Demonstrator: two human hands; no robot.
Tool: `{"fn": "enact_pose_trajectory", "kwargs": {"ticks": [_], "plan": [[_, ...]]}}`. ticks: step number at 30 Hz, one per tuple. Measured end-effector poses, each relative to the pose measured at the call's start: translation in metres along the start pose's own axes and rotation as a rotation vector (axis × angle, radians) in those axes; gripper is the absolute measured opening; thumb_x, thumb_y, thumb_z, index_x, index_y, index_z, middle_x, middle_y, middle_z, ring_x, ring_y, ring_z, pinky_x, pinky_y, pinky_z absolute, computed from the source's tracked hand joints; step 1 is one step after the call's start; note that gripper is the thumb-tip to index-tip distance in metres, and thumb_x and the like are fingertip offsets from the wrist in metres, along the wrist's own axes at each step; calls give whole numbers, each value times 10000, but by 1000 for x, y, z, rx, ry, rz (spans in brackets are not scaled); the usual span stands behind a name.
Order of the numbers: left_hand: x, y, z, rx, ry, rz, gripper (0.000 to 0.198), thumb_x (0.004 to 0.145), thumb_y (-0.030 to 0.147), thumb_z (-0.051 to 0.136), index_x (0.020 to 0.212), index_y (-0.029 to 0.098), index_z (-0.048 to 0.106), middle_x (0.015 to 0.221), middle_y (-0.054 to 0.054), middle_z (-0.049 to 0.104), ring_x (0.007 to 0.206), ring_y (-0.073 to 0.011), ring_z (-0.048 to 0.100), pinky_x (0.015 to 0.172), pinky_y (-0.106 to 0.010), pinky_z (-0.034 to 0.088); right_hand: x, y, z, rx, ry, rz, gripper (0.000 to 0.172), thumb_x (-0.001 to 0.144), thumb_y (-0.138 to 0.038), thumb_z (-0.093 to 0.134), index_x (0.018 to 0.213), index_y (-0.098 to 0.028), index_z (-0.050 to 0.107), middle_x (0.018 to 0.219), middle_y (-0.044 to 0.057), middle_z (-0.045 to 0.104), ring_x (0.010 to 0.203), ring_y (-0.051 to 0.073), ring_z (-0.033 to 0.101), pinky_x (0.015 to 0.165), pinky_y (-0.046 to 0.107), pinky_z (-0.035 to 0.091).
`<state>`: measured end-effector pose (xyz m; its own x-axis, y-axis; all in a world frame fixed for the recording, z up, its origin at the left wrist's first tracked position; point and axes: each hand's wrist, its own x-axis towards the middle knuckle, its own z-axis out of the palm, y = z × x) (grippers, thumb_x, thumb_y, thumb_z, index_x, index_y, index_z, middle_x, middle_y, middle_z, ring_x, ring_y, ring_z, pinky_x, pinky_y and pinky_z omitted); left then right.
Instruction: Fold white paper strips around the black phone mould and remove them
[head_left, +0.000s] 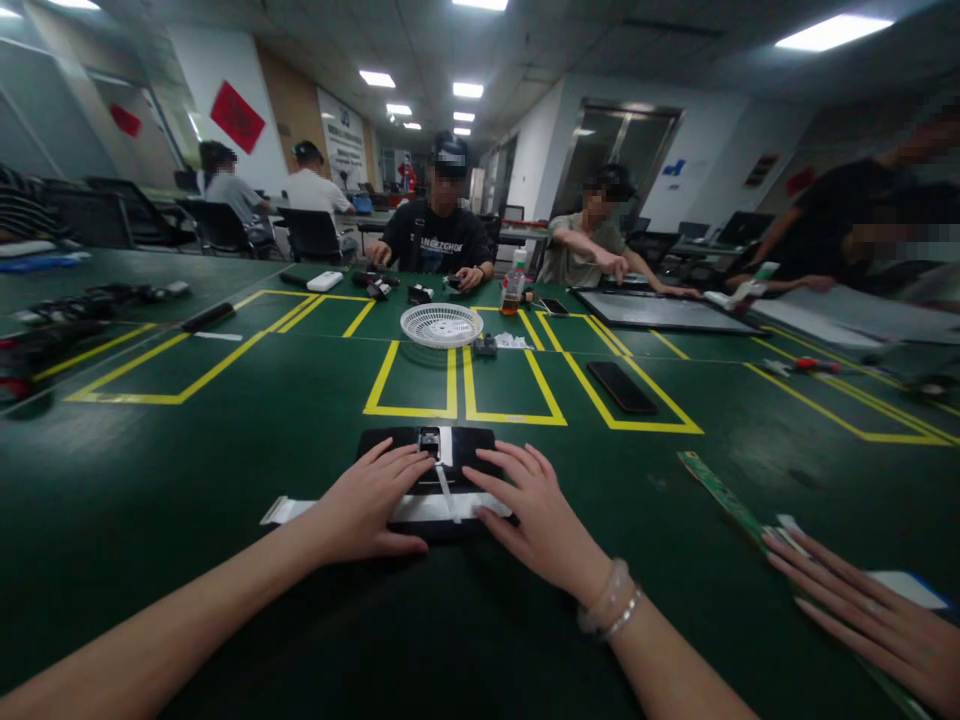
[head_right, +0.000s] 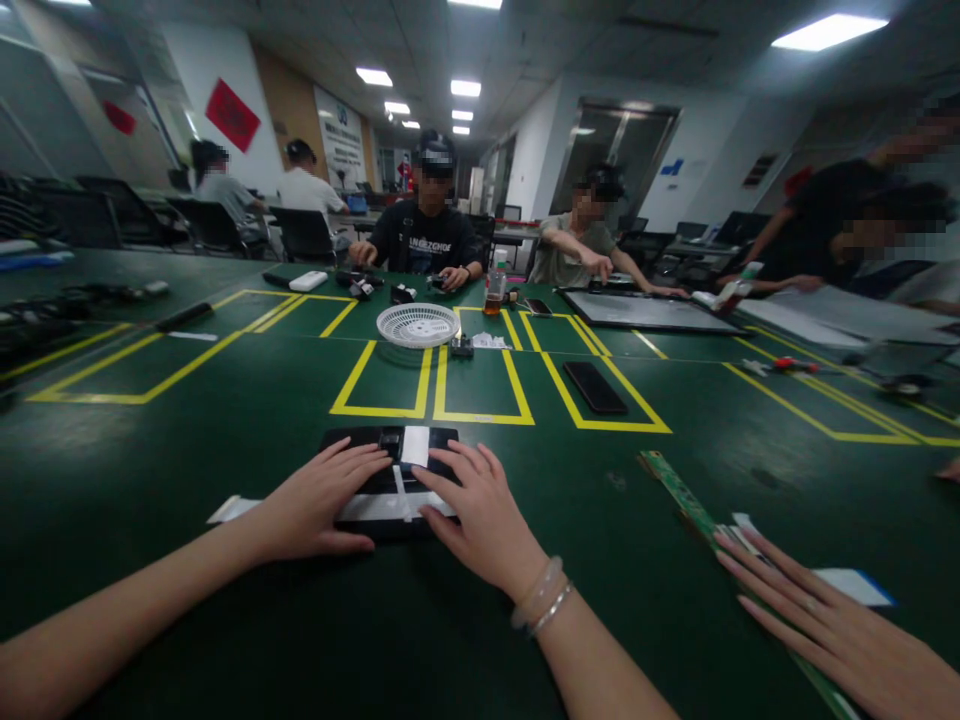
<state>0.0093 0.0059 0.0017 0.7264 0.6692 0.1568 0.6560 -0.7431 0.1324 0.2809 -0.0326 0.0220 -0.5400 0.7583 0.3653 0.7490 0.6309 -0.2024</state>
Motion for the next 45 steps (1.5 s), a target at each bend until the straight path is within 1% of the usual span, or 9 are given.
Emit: {"fn": "enact_pose_trajectory", "kwargs": {"ticks": [7, 11, 16, 22, 26, 29, 31, 37, 45], "plan": [[2, 1, -8, -72, 26, 39, 798, 749, 534, 794, 1397, 192, 478, 1385, -126, 507, 1288, -322, 463, 1191, -539, 194, 0, 7, -2, -24, 93, 21, 413, 939, -248, 566, 1347, -313, 558, 1377, 54, 587, 1351, 269, 440, 1136, 569, 283], [-2, -11, -15, -54, 81, 11, 751, 754, 531, 787, 1376, 223, 501, 1349, -106, 529, 1276, -332, 461, 1183, -572, 182, 1, 11, -4, -17, 168, 60, 381, 952, -242, 533, 1325, -304, 570, 1333, 53, 618, 1309, 261, 483, 1113, 547, 323], [-13, -53, -31, 67, 199, -149, 660, 793, 603, 704, 1302, 206, 566, 1328, -121, 542, 1258, -351, 469, 1164, -605, 174, 1, 15, -3, -8, 191, 74, 373, 949, -233, 524, 1312, -299, 584, 1293, 60, 638, 1253, 256, 528, 1087, 522, 350], [-47, -131, -38, 143, 324, -458, 687, 793, 691, 577, 1194, 139, 656, 1219, -170, 612, 1185, -381, 522, 1105, -568, 251, 0, 16, -1, -9, 199, 86, 358, 944, -233, 526, 1291, -281, 602, 1280, 71, 643, 1234, 265, 538, 1074, 520, 362], [-79, -183, -32, 154, 529, -468, 638, 687, 693, 613, 1018, 158, 724, 1027, -113, 700, 1350, -400, 368, 1104, -512, 123, 0, 15, -1, -17, 200, 96, 351, 941, -226, 534, 1281, -276, 607, 1280, 68, 641, 1231, 260, 536, 1074, 514, 366], [-102, -211, -30, 218, 670, -391, 538, 688, 636, 629, 897, 149, 723, 973, -99, 715, 1426, -434, 142, 1050, -564, 14, 0, 16, 0, -15, 198, 96, 350, 937, -222, 537, 1274, -279, 611, 1275, 68, 644, 1227, 263, 538, 1064, 515, 377], [-117, -224, -31, 228, 728, -417, 522, 666, 637, 631, 791, 136, 705, 985, -121, 710, 1420, -457, 18, 994, -606, -7, 0, 16, 0, -14, 200, 98, 350, 935, -220, 538, 1271, -281, 613, 1272, 66, 646, 1224, 262, 540, 1062, 515, 380], [-149, -248, -32, 180, 682, -576, 527, 628, 614, 628, 496, 111, 544, 843, -180, 698, 1379, -437, -131, 917, -669, 32, 1, 16, 0, -5, 194, 100, 347, 933, -221, 545, 1267, -279, 619, 1268, 70, 648, 1226, 268, 539, 1060, 518, 387], [-143, -255, -24, 203, 795, -401, 544, 674, 600, 624, 500, 88, 559, 1035, -214, 675, 1334, -383, -259, 945, -671, 1, 0, 17, 2, -11, 180, 104, 345, 930, -228, 547, 1264, -267, 625, 1260, 75, 651, 1228, 271, 539, 1062, 523, 387]]}}
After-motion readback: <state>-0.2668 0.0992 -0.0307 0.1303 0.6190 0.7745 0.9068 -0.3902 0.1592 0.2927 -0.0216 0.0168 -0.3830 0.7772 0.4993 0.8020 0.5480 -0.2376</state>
